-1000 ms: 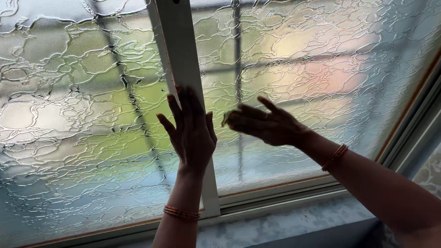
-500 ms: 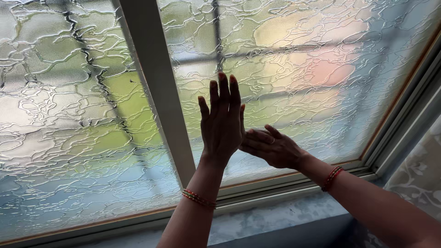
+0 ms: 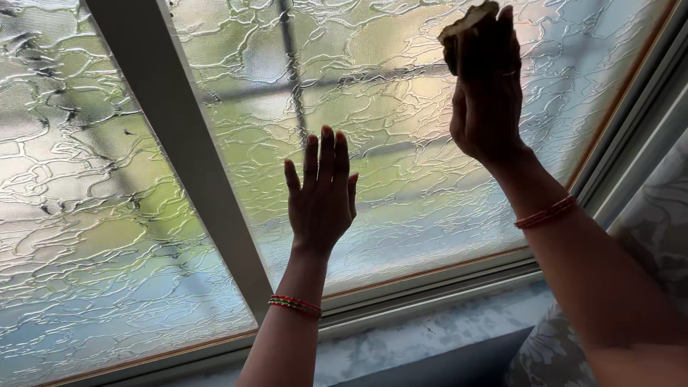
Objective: The person wipes a textured glass window and its frame with a cloth, then opens the window and wipes the metal security bars. The person uses a cloth to clean the surfaces.
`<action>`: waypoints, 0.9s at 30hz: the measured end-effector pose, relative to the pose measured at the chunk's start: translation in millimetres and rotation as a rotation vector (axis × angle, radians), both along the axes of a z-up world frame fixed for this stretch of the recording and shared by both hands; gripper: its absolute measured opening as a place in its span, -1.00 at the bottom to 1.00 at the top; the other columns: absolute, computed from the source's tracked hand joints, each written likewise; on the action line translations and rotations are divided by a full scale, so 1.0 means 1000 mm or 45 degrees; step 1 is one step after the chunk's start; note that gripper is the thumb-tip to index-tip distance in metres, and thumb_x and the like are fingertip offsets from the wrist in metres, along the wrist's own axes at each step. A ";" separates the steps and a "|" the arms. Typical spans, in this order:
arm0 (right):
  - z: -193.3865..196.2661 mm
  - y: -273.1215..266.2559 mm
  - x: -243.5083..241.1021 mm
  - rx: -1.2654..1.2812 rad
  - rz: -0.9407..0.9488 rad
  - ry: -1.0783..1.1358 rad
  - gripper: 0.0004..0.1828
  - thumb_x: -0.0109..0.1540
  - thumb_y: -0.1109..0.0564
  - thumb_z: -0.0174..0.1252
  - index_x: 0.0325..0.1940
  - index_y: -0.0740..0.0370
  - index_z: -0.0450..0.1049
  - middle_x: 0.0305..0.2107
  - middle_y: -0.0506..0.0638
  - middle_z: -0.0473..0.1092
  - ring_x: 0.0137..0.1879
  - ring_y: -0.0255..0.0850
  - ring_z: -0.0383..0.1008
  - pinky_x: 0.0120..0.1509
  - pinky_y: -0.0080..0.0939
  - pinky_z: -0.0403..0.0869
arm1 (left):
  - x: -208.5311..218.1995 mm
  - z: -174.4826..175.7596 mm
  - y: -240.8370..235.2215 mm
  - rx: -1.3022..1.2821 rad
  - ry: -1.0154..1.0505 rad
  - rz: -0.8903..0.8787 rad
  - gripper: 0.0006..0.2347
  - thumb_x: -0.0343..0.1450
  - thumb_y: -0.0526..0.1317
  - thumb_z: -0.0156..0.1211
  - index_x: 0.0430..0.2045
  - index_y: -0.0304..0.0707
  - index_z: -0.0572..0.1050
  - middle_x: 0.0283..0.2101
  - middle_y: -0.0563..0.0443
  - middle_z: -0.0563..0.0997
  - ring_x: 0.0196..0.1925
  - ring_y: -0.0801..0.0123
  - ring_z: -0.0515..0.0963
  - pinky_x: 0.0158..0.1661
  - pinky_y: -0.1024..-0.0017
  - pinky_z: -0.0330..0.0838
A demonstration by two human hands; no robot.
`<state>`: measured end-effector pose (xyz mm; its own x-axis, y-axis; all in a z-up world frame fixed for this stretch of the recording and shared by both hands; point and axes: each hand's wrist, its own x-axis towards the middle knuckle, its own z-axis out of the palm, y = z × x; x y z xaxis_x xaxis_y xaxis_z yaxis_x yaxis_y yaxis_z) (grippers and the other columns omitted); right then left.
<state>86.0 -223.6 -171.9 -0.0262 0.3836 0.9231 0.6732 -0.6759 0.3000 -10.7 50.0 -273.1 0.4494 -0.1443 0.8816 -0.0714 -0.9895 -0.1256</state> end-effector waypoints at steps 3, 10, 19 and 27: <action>-0.036 0.012 0.001 0.057 -0.068 0.110 -0.30 0.48 -0.16 -0.12 0.64 0.21 0.07 0.55 0.27 -0.04 0.67 0.34 -0.14 0.71 0.35 -0.13 | -0.002 0.002 -0.005 -0.026 -0.024 0.013 -0.46 0.64 -0.03 -0.09 0.55 -0.15 0.02 0.61 -0.07 -0.03 0.65 0.13 -0.07 0.48 -0.14 -0.44; -0.200 -0.002 -0.023 -0.066 -0.179 0.232 -0.33 0.43 -0.19 -0.02 0.53 0.22 0.21 0.47 0.31 0.05 0.62 0.32 -0.10 0.65 0.38 -0.14 | 0.001 0.010 -0.066 -0.237 -0.099 -0.215 -0.44 0.62 -0.05 -0.05 0.52 -0.20 0.00 0.58 -0.32 -0.07 0.63 -0.12 -0.11 0.44 -0.26 -0.52; -0.155 -0.044 0.001 0.136 -0.361 0.159 -0.47 0.49 0.05 -0.06 0.57 0.12 0.20 0.50 0.24 0.11 0.64 0.31 -0.05 0.61 0.50 -0.37 | 0.040 0.003 -0.111 0.095 -0.071 -0.070 -0.44 0.65 0.03 -0.08 0.58 -0.06 0.00 0.62 -0.07 -0.02 0.65 0.16 -0.08 0.47 -0.16 -0.52; 0.014 -0.063 0.039 0.293 -0.157 -0.032 -0.46 0.61 0.10 -0.25 0.72 -0.03 0.04 0.59 0.09 -0.03 0.72 0.00 -0.10 0.74 0.00 -0.03 | 0.046 -0.005 -0.109 0.086 -0.065 -0.084 -0.46 0.65 0.03 -0.10 0.56 -0.08 0.05 0.61 -0.08 0.02 0.64 0.13 -0.07 0.46 -0.14 -0.53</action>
<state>124.8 -286.5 -157.7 -0.0164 0.1655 0.9861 0.5756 -0.8048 0.1446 35.3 -59.4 -278.5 0.3919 -0.2324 0.8902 -0.1283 -0.9719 -0.1973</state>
